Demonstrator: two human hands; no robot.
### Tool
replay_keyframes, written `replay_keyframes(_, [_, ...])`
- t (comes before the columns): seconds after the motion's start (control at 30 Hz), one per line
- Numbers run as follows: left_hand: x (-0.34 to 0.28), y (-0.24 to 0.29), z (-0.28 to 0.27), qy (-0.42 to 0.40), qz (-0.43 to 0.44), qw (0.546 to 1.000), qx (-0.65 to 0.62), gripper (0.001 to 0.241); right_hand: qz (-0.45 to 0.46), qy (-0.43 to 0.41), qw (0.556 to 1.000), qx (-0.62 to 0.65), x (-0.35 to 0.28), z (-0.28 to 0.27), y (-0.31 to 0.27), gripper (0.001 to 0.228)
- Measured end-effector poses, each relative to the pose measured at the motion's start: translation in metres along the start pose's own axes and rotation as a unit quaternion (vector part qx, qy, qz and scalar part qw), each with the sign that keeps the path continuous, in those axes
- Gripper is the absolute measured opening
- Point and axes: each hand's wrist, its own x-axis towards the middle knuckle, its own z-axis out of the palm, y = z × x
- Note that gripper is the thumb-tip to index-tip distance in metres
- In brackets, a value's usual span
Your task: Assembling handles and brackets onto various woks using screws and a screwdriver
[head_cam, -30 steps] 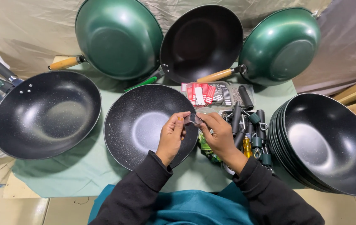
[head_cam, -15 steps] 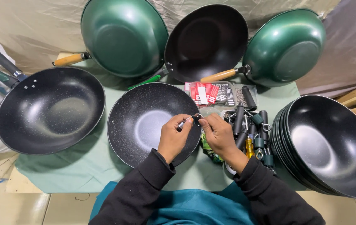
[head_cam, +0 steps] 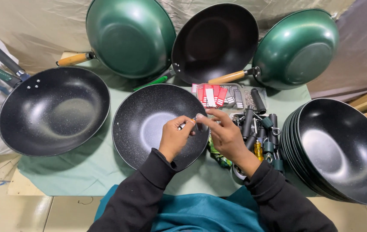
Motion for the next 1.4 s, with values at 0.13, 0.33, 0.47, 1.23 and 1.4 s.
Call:
replay_keyframes(0.13, [0.009,-0.02,0.006,-0.02,-0.012,0.999,-0.038,0.017,-0.059,0.006,0.998,-0.037,0.002,0.002,0.001,0.035])
replay_keyframes(0.33, [0.014,-0.031,0.004,-0.053,-0.019,0.998,0.014,0.033,-0.055,-0.011,0.998,-0.008,-0.005,0.001,0.009,0.011])
replay_keyframes(0.47, [0.014,-0.027,0.003,-0.041,-0.025,0.997,-0.062,0.042,0.123,-0.051,0.982,0.13,-0.011,0.005,0.006,0.011])
replay_keyframes(1.23, [-0.004,-0.009,-0.001,-0.053,0.078,0.995,0.028,0.025,0.382,0.03,0.844,0.376,-0.022,0.033,0.02,0.021])
replay_keyframes(1.4, [-0.004,-0.009,-0.01,-0.091,0.086,0.988,0.088,0.018,0.379,0.015,0.847,0.372,-0.025,0.048,0.018,0.024])
